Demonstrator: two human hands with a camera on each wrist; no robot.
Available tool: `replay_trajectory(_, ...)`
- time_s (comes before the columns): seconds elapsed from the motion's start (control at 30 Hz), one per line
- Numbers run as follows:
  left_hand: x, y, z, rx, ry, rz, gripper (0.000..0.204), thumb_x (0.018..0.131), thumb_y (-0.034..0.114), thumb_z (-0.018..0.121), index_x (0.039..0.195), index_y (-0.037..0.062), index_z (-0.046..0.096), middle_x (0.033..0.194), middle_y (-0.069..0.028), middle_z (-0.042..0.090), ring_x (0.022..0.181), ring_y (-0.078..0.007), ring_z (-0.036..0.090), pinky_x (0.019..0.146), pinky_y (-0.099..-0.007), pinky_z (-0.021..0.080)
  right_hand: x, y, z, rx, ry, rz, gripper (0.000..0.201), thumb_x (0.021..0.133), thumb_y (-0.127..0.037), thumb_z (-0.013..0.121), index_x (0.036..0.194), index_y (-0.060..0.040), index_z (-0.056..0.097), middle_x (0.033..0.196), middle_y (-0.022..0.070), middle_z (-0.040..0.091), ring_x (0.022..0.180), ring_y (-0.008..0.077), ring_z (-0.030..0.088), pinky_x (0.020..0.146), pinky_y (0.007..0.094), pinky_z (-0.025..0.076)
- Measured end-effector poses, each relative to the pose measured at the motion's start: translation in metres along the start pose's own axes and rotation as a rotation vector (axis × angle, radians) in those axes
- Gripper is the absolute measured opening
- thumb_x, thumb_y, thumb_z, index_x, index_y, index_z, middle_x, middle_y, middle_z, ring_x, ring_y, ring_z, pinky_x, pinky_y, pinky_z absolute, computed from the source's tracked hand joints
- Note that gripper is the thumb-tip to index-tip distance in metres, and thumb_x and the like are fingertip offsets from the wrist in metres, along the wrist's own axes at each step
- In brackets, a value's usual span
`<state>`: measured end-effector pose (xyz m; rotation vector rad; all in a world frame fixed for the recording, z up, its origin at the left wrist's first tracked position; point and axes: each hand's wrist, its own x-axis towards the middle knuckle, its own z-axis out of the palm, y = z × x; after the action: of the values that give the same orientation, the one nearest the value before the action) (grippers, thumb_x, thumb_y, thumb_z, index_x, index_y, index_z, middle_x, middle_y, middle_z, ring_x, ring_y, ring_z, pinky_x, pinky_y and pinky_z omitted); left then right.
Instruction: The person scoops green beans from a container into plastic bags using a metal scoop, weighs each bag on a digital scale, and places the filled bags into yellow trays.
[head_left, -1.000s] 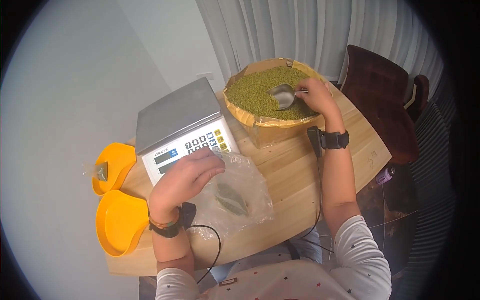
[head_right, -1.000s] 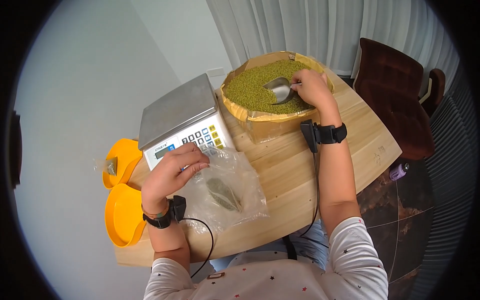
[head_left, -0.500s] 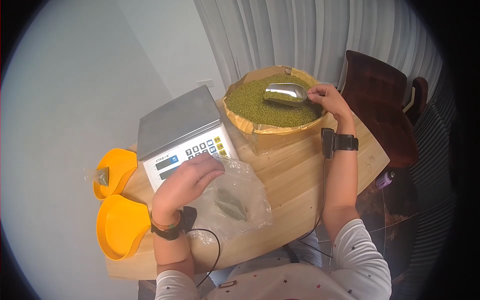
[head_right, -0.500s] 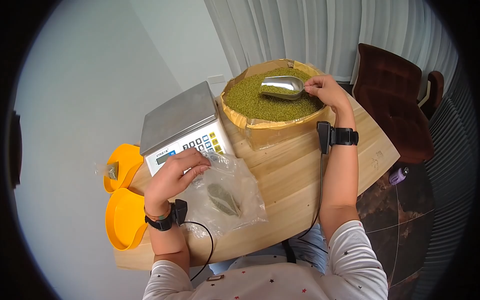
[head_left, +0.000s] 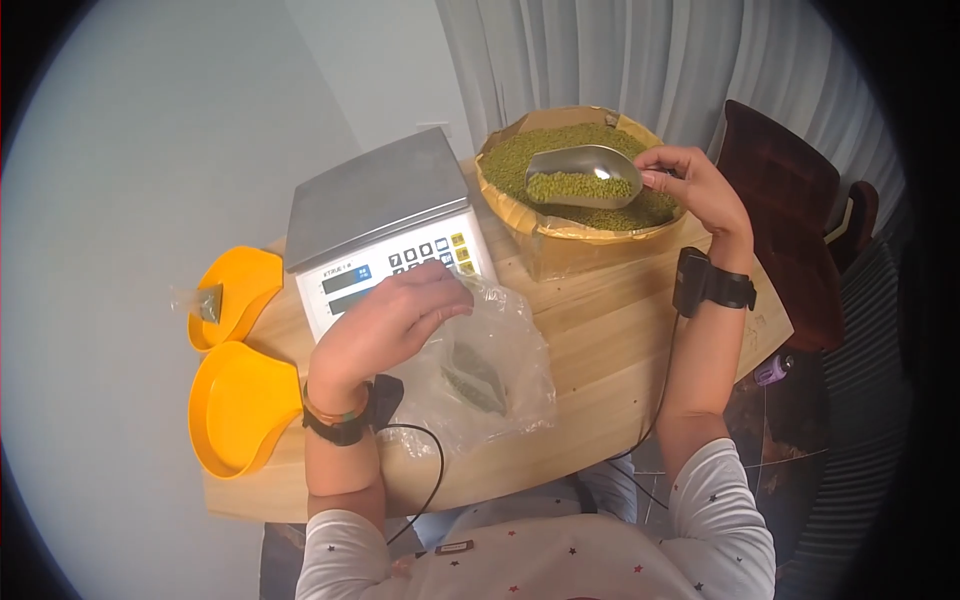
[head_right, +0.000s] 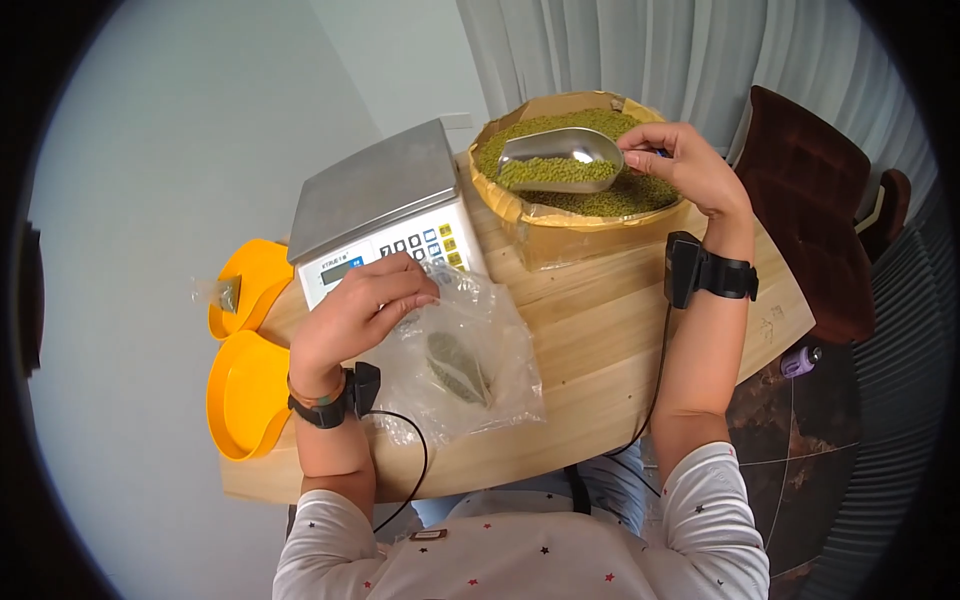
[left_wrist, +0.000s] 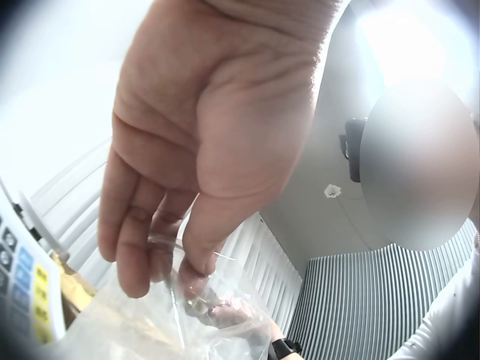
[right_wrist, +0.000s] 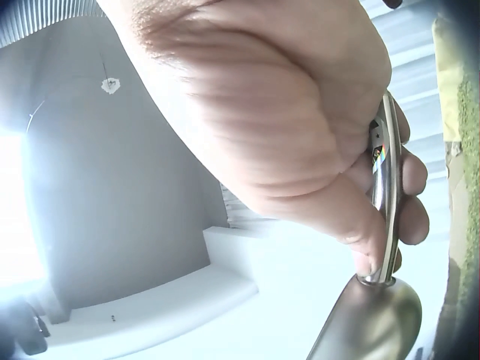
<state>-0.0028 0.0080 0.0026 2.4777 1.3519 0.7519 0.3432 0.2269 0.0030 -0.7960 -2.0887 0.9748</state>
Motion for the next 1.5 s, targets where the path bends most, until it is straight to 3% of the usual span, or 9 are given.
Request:
replay_trajectory(0.23,-0.001,0.001,-0.001,-0.007,0.000,-0.006,0.009,0.092,0.007,0.065,0.098,0.0004,0.068,0.092,-0.0116,0.062,0.087,-0.0314,0.063,0.075,-0.0380,0.050,-0.003,-0.052,0.037,-0.023,-0.202,-0.127,0.016,0.091,-0.007,0.068,0.104,0.0018,0.070,0.092,0.0034,0.071,0.089,0.0114,0.063,0.082,0.0280,0.050)
replay_trajectory(0.3,-0.002,0.000,-0.001,-0.015,-0.003,-0.026,0.009,0.092,0.007,0.064,0.097,0.0003,0.068,0.092,-0.0119,0.063,0.088,-0.0319,0.063,0.075,-0.0381,0.050,-0.007,-0.066,0.050,-0.152,-0.244,-0.218,0.015,0.089,-0.007,0.069,0.102,-0.0001,0.071,0.095,0.0071,0.072,0.087,0.0173,0.065,0.080,0.0310,0.051)
replay_trajectory(0.47,-0.002,0.002,-0.003,-0.006,-0.021,-0.015,0.010,0.092,0.007,0.064,0.098,0.0004,0.068,0.094,-0.0119,0.063,0.089,-0.0326,0.063,0.075,-0.0386,0.050,-0.029,-0.093,0.081,-0.536,-0.121,-0.476,0.014,0.083,-0.011,0.071,0.095,-0.0047,0.071,0.084,0.0068,0.065,0.090,0.0251,0.058,0.093,0.0373,0.035)
replay_trajectory(0.73,-0.002,0.002,-0.003,-0.013,-0.004,0.006,0.011,0.093,0.007,0.063,0.099,0.0004,0.068,0.096,-0.0121,0.064,0.090,-0.0330,0.064,0.076,-0.0392,0.050,-0.049,-0.120,0.089,-0.678,0.001,-0.475,0.012,0.082,-0.007,0.070,0.094,-0.0044,0.070,0.081,0.0078,0.063,0.087,0.0271,0.056,0.090,0.0387,0.037)
replay_trajectory(0.97,-0.003,0.001,-0.003,-0.003,-0.033,-0.008,0.009,0.093,0.006,0.063,0.098,0.0005,0.066,0.095,-0.0123,0.063,0.088,-0.0327,0.063,0.075,-0.0385,0.050,-0.039,-0.097,0.039,-0.639,0.057,-0.419,0.015,0.084,-0.009,0.072,0.098,-0.0049,0.071,0.086,0.0085,0.070,0.087,0.0272,0.060,0.090,0.0393,0.040)
replay_trajectory(1.03,-0.002,0.002,-0.003,0.004,-0.039,-0.006,0.008,0.093,0.006,0.063,0.097,0.0006,0.066,0.094,-0.0123,0.063,0.088,-0.0323,0.063,0.075,-0.0382,0.050,-0.031,-0.073,0.024,-0.515,0.339,-0.178,0.012,0.086,-0.007,0.071,0.097,-0.0035,0.072,0.086,0.0090,0.070,0.088,0.0272,0.061,0.090,0.0390,0.041)
replay_trajectory(1.1,-0.002,0.003,-0.003,-0.001,-0.041,-0.023,0.007,0.093,0.005,0.062,0.097,0.0009,0.066,0.094,-0.0124,0.062,0.086,-0.0316,0.063,0.074,-0.0376,0.050,-0.026,-0.055,0.018,-0.561,0.435,-0.153,0.011,0.087,-0.007,0.070,0.096,-0.0041,0.073,0.087,0.0090,0.071,0.089,0.0274,0.061,0.092,0.0393,0.040)
replay_trajectory(1.17,-0.002,0.003,-0.002,0.000,-0.037,-0.016,0.007,0.093,0.005,0.063,0.096,0.0010,0.066,0.093,-0.0122,0.062,0.086,-0.0314,0.063,0.074,-0.0374,0.050,-0.024,-0.041,0.015,-0.928,0.541,-0.114,0.011,0.086,-0.009,0.071,0.095,-0.0054,0.073,0.086,0.0087,0.071,0.090,0.0270,0.061,0.094,0.0407,0.039)
replay_trajectory(1.5,-0.001,0.007,-0.003,-0.020,-0.034,-0.073,0.012,0.095,0.012,0.061,0.098,0.0011,0.066,0.095,-0.0137,0.062,0.088,-0.0345,0.063,0.077,-0.0401,0.050,0.018,0.014,0.052,-0.959,0.369,0.087,0.012,0.083,-0.012,0.072,0.095,-0.0088,0.075,0.091,0.0116,0.071,0.099,0.0304,0.062,0.093,0.0443,0.037)
